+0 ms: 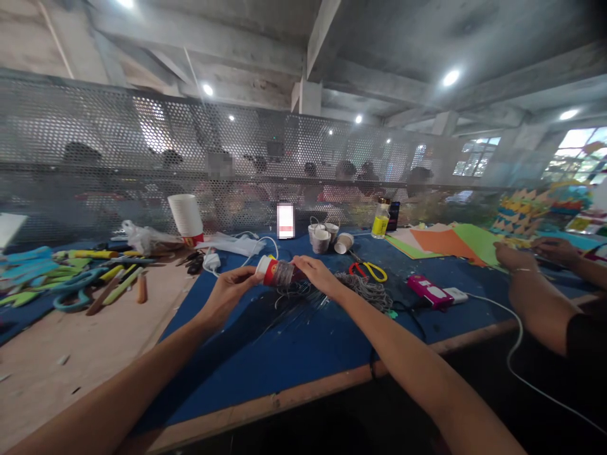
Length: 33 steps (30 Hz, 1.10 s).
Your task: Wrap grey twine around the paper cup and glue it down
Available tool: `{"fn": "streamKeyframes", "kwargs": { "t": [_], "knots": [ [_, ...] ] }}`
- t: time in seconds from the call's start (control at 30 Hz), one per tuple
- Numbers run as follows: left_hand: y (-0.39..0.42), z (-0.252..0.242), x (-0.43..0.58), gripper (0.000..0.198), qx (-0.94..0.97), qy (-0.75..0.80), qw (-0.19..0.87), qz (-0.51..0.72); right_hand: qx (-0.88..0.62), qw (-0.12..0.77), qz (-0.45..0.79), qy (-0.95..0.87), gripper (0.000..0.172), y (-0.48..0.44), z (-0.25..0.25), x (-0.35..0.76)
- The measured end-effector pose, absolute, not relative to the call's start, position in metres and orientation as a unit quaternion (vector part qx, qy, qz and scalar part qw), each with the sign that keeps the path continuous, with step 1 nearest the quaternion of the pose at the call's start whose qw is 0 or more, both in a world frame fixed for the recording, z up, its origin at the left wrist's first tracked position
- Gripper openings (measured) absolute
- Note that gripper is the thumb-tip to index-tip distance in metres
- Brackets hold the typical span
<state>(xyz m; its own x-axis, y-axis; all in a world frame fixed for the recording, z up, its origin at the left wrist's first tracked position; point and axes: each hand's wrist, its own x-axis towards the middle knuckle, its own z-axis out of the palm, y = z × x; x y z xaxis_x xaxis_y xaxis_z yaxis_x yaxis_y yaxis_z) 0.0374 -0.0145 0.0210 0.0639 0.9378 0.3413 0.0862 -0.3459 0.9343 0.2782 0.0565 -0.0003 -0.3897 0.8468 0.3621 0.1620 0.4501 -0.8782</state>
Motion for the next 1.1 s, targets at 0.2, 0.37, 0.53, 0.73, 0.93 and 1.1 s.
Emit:
{"fn": "streamKeyframes", "kwargs": {
  "t": [0.2,0.37,0.53,0.73,0.93,1.1],
  "knots": [
    [-0.010,0.018,0.035,0.027,0.602,0.423,0.401,0.545,-0.342,0.418,0.417,-0.731,0.051,0.058,-0.006,0.275],
    [-0.011,0.019,0.036,0.028,0.573,0.407,0.456,0.545,-0.351,0.427,0.378,-0.742,0.051,0.050,0.000,0.275],
    [-0.008,0.015,0.033,0.025,0.574,0.414,0.471,0.527,-0.346,0.413,0.355,-0.764,0.047,0.035,0.012,0.275],
    [-0.006,0.013,0.031,0.022,0.594,0.417,0.429,0.539,-0.335,0.429,0.337,-0.768,0.023,0.045,0.004,0.275],
    [-0.014,0.022,0.038,0.023,0.601,0.425,0.413,0.536,-0.347,0.468,0.288,-0.760,0.018,0.051,0.000,0.275],
    [-0.008,0.016,0.032,0.027,0.588,0.445,0.384,0.555,-0.338,0.477,0.300,-0.754,0.014,0.043,0.008,0.276]
  ]
}}
